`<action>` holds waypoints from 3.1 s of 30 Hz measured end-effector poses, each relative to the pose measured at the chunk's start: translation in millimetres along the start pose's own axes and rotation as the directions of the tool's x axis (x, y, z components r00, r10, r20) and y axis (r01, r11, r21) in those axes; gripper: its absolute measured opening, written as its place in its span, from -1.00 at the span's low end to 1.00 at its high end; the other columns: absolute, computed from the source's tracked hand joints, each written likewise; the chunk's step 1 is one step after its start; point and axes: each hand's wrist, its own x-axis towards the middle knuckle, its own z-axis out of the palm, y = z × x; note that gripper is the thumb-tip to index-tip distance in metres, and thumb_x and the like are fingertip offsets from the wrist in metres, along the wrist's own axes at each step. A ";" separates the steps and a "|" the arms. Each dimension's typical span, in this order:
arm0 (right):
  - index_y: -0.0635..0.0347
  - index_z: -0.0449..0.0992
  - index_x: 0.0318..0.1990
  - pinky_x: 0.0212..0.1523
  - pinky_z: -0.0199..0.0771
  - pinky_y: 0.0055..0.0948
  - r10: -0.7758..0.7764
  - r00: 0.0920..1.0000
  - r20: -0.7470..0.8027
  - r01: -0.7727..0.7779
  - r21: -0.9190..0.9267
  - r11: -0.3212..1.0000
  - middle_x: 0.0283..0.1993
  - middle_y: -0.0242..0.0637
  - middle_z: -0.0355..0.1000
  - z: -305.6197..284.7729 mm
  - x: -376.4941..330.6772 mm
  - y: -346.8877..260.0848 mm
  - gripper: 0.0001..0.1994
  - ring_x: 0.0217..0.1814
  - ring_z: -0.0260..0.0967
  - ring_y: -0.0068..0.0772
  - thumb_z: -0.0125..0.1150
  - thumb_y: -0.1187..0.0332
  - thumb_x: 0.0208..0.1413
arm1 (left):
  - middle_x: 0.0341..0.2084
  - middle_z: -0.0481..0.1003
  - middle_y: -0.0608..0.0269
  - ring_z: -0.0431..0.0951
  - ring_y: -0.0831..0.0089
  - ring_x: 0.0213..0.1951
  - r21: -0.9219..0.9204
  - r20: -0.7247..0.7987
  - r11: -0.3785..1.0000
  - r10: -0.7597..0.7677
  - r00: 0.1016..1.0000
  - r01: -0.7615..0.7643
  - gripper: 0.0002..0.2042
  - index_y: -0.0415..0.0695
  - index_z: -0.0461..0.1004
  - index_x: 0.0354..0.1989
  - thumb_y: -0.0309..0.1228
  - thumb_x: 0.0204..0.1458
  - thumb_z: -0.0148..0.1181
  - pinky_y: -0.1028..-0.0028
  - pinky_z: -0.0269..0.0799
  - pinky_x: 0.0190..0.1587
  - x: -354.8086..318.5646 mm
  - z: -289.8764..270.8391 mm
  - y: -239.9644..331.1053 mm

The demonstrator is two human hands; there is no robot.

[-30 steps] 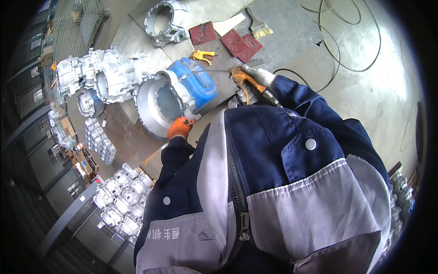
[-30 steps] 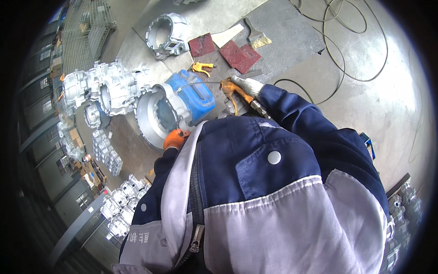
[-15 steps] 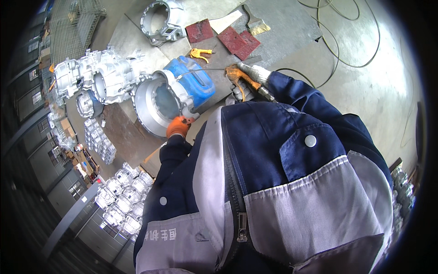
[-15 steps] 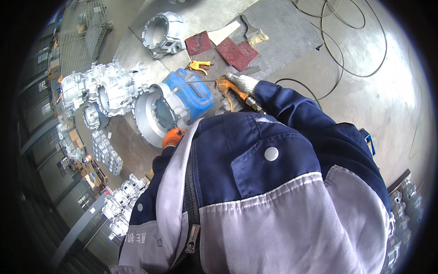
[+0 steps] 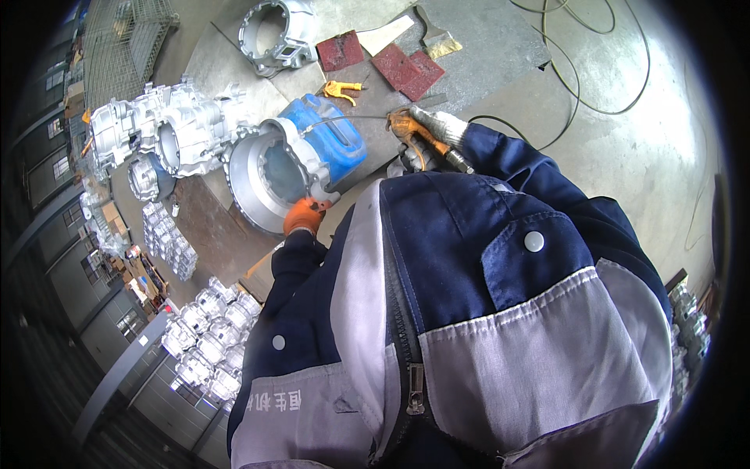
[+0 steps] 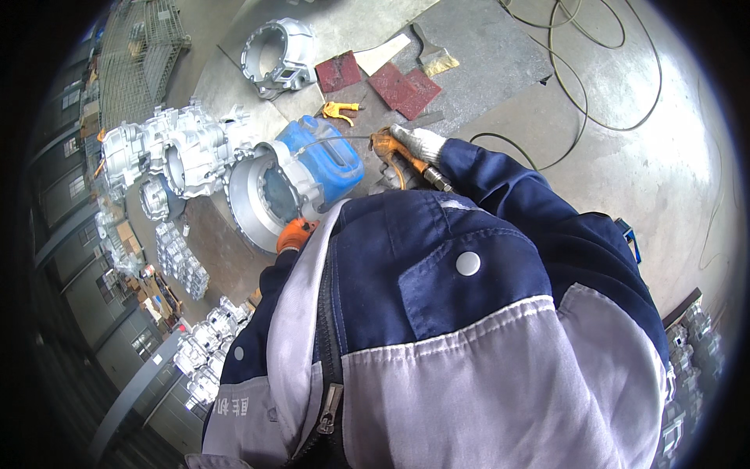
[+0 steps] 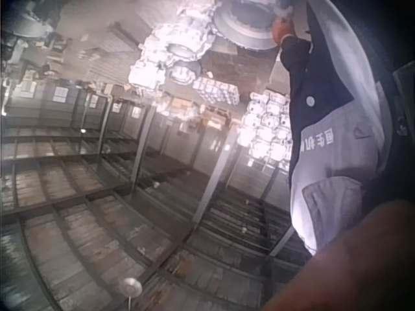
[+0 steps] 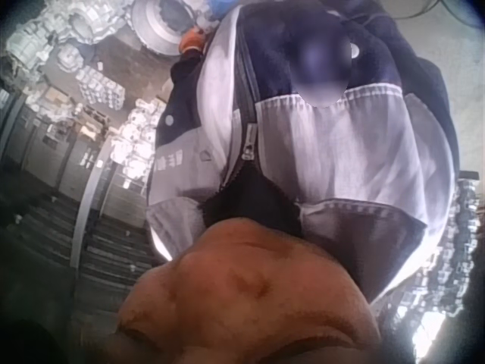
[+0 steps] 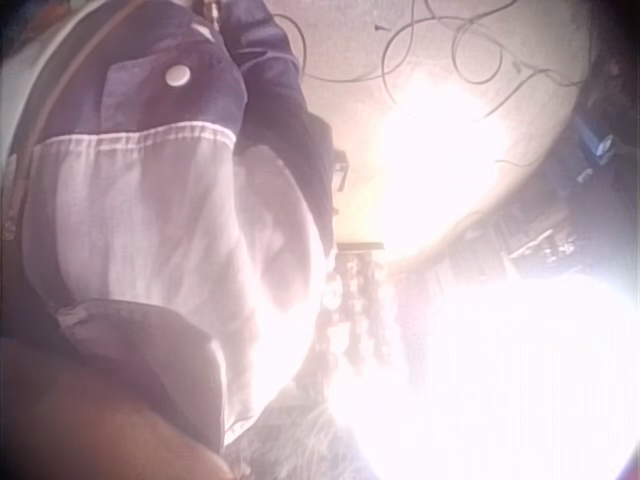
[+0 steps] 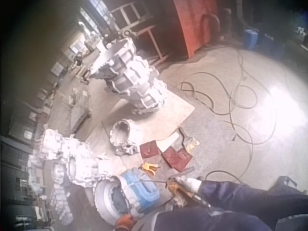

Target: The person picks up a metal housing part, sprays it with a handheld spray gun, and wipes it with a cloth. They repeat this process on several similar metal parts, placing each cleaned part onto a stack.

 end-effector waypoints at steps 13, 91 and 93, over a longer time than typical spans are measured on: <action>0.22 0.47 -0.16 -0.35 0.43 -0.50 -0.034 0.998 -0.047 0.035 0.016 0.999 -0.34 -0.31 0.47 1.6 37.7 29.3 -0.59 -0.40 0.39 -0.51 -0.11 0.02 0.25 | -0.31 0.53 0.01 0.52 0.09 -0.22 0.043 -0.013 0.997 0.061 0.998 -0.061 -0.52 -0.08 0.54 -0.23 0.06 -0.17 0.19 0.28 0.36 -0.15 5.1 5.5 -5.7; 0.22 0.48 -0.16 -0.37 0.50 -0.53 -0.008 0.997 -0.073 -0.003 -0.143 0.990 -0.33 -0.29 0.49 -20.1 9.2 -8.1 -0.61 -0.39 0.45 -0.52 -0.03 0.04 0.22 | -0.26 0.53 -0.06 0.51 0.07 -0.11 -0.023 -0.254 0.998 -0.058 0.965 0.054 -0.73 -0.20 0.45 -0.25 -0.32 -0.11 0.14 0.29 0.39 -0.08 42.8 24.3 31.7; 0.22 0.48 -0.16 -0.37 0.50 -0.53 -0.005 0.997 -0.071 -0.005 -0.133 0.991 -0.33 -0.29 0.49 -18.6 12.1 -8.4 -0.61 -0.39 0.45 -0.52 -0.03 0.04 0.22 | -0.25 0.53 -0.05 0.51 0.07 -0.11 0.124 -0.212 0.992 -0.002 0.977 0.029 -0.71 -0.19 0.45 -0.23 -0.30 -0.11 0.15 0.28 0.39 -0.08 45.0 19.3 30.3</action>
